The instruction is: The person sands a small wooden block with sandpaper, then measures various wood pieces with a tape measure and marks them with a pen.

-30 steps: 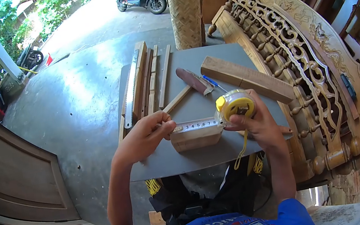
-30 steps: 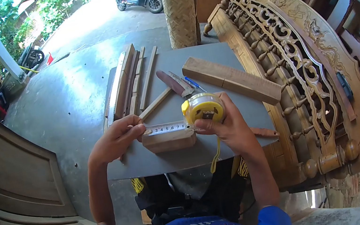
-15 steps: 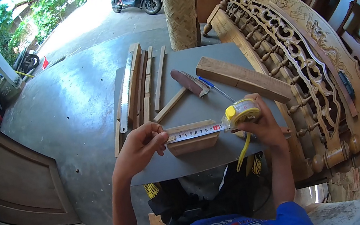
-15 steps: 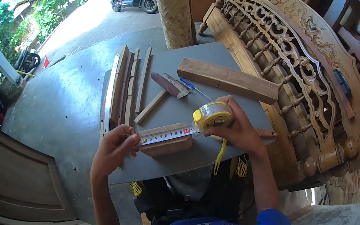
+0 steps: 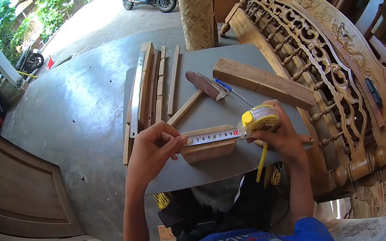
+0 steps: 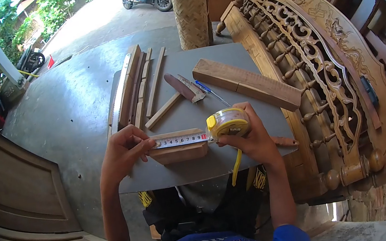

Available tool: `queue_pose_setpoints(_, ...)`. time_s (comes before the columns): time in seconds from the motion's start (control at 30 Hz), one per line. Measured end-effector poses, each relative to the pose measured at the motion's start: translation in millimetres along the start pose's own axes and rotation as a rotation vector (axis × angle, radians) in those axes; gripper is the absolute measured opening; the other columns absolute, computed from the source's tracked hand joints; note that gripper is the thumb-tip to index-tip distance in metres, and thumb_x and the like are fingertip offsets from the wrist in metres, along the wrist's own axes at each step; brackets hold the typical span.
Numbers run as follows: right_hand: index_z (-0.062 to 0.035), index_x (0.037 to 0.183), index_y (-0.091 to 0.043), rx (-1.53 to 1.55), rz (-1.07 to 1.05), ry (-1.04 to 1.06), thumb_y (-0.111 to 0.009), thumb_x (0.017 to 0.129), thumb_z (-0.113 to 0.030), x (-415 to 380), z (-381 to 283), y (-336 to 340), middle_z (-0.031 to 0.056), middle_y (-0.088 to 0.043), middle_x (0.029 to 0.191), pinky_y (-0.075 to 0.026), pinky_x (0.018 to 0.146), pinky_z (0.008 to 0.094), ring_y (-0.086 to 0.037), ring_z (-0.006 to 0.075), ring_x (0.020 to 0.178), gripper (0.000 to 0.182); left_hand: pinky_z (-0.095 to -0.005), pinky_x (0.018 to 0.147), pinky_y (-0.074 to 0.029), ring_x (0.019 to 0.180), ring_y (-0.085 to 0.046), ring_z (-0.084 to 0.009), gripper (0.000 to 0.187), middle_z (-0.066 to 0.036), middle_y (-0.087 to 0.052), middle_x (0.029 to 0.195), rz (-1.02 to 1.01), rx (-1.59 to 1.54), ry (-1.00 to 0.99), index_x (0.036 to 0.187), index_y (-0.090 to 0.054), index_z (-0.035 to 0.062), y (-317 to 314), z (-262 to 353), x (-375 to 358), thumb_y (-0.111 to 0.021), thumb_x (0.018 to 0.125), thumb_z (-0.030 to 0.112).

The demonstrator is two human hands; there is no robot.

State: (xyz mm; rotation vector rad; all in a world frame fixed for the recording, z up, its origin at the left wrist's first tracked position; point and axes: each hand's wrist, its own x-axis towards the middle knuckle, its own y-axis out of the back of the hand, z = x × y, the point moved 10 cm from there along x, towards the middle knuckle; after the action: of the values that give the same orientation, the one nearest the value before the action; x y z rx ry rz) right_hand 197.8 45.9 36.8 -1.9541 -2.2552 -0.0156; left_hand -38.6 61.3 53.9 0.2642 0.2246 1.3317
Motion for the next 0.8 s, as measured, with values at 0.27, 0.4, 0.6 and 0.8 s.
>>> queue_pose_setpoints(0.27,-0.0039,0.104,-0.04,-0.165,-0.03,0.023,-0.076,0.068,-0.007,1.9,-7.6,-0.1,0.0053,-0.054,0.095,-0.049,0.076,0.0247,-0.056,0.0106,0.088,0.051,-0.0193,0.048,-0.043,0.052,-0.054,-0.0055,0.014,-0.004,-0.06,0.061,-0.007,0.027,0.014,0.077,-0.058,0.0003,-0.1,2.6,1.2,-0.067,0.079,0.011)
queue_pose_setpoints(0.4,-0.0046,0.103,-0.041,-0.33,-0.032,0.097,-0.077,0.067,-0.009,2.7,-19.5,-1.1,0.0049,-0.054,0.095,-0.047,0.076,0.0249,-0.055,0.0111,0.088,0.051,-0.0197,0.047,-0.043,0.051,-0.054,-0.006,0.014,-0.004,-0.06,0.061,-0.014,0.023,0.029,0.077,-0.058,0.0,-0.9,1.3,1.2,-0.067,0.078,0.01)
queue_pose_setpoints(0.6,-0.0052,0.103,-0.042,-0.545,-0.049,0.114,-0.078,0.066,-0.012,0.1,-38.9,-10.1,0.0091,-0.057,0.093,-0.047,0.075,0.0283,-0.057,0.014,0.089,0.052,-0.0199,0.047,-0.043,0.051,-0.054,-0.0063,0.014,-0.004,-0.059,0.061,-0.026,0.054,0.05,0.077,-0.058,-0.0001,-1.4,3.7,0.5,-0.067,0.078,0.01)
queue_pose_setpoints(0.8,-0.0058,0.104,-0.041,-0.63,-0.135,0.041,-0.077,0.066,-0.017,11.2,-41.9,-16.1,0.0145,-0.06,0.092,-0.047,0.074,0.0341,-0.061,0.0229,0.089,0.053,-0.0209,0.047,-0.041,0.05,-0.054,-0.0065,0.015,-0.004,-0.059,0.058,-0.025,0.098,0.015,0.079,-0.057,0.0004,-1.9,2.8,-0.3,-0.066,0.079,0.013)
